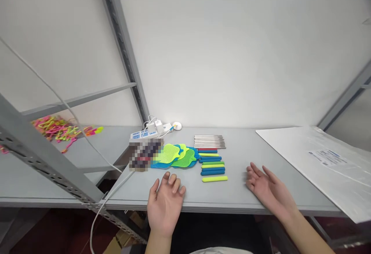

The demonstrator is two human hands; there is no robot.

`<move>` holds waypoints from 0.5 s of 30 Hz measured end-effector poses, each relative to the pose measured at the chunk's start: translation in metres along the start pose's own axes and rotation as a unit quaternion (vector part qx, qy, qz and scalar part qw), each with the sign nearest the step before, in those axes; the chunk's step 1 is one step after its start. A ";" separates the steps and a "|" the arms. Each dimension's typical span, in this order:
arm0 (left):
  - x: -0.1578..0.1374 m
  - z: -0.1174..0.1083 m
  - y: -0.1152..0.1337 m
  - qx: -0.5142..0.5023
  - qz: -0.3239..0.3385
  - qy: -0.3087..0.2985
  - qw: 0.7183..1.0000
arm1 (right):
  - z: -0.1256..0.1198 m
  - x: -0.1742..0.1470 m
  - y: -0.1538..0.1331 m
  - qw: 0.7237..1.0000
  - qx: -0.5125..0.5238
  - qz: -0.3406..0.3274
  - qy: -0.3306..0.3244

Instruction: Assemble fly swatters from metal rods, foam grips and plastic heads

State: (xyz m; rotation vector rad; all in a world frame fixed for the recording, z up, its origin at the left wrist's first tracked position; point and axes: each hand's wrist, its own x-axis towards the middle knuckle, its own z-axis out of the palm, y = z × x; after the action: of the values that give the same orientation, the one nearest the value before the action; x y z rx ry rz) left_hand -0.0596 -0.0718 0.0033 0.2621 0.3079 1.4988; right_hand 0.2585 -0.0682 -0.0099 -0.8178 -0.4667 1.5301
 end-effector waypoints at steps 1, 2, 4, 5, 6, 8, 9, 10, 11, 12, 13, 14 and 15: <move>0.000 -0.001 0.001 -0.024 -0.010 0.002 1.000 | -0.001 -0.001 -0.001 0.999 0.031 0.016 -0.010; 0.002 -0.001 0.000 -0.032 -0.011 0.010 0.999 | -0.001 -0.002 -0.002 0.998 0.048 0.023 -0.020; 0.008 0.000 -0.003 -0.035 -0.015 0.039 0.999 | -0.001 -0.002 -0.004 0.998 0.042 0.024 -0.034; 0.011 0.001 -0.004 -0.036 -0.019 0.055 0.998 | 0.000 -0.002 -0.004 0.999 0.026 0.024 -0.038; 0.014 0.001 -0.005 -0.038 -0.023 0.070 0.997 | 0.000 -0.001 -0.004 0.999 0.009 0.024 -0.041; 0.018 0.002 -0.005 -0.033 -0.031 0.092 0.995 | 0.002 -0.001 -0.004 0.999 -0.002 0.030 -0.045; 0.019 0.002 -0.004 -0.027 -0.037 0.099 0.994 | 0.002 0.000 -0.004 0.998 0.008 0.038 -0.046; 0.019 0.003 -0.003 -0.020 -0.044 0.105 0.993 | 0.002 0.000 -0.005 0.998 0.023 0.048 -0.045; 0.019 0.004 -0.002 -0.012 -0.053 0.111 0.992 | 0.002 0.001 -0.005 0.996 0.041 0.058 -0.044; 0.020 0.005 -0.001 -0.001 -0.064 0.118 0.991 | 0.002 0.001 -0.005 0.995 0.058 0.067 -0.043; 0.020 0.007 0.000 0.011 -0.076 0.123 0.989 | 0.003 0.001 -0.005 0.994 0.070 0.073 -0.041; 0.021 0.009 0.000 0.028 -0.089 0.124 0.988 | 0.003 0.002 -0.005 0.993 0.075 0.077 -0.040; 0.022 0.011 0.000 0.051 -0.097 0.118 0.987 | 0.003 0.002 -0.005 0.994 0.072 0.076 -0.040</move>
State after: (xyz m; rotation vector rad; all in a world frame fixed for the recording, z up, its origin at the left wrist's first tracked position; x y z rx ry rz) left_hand -0.0546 -0.0497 0.0128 0.1306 0.5839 1.3231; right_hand 0.2601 -0.0650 -0.0049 -0.6939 -0.3535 1.7220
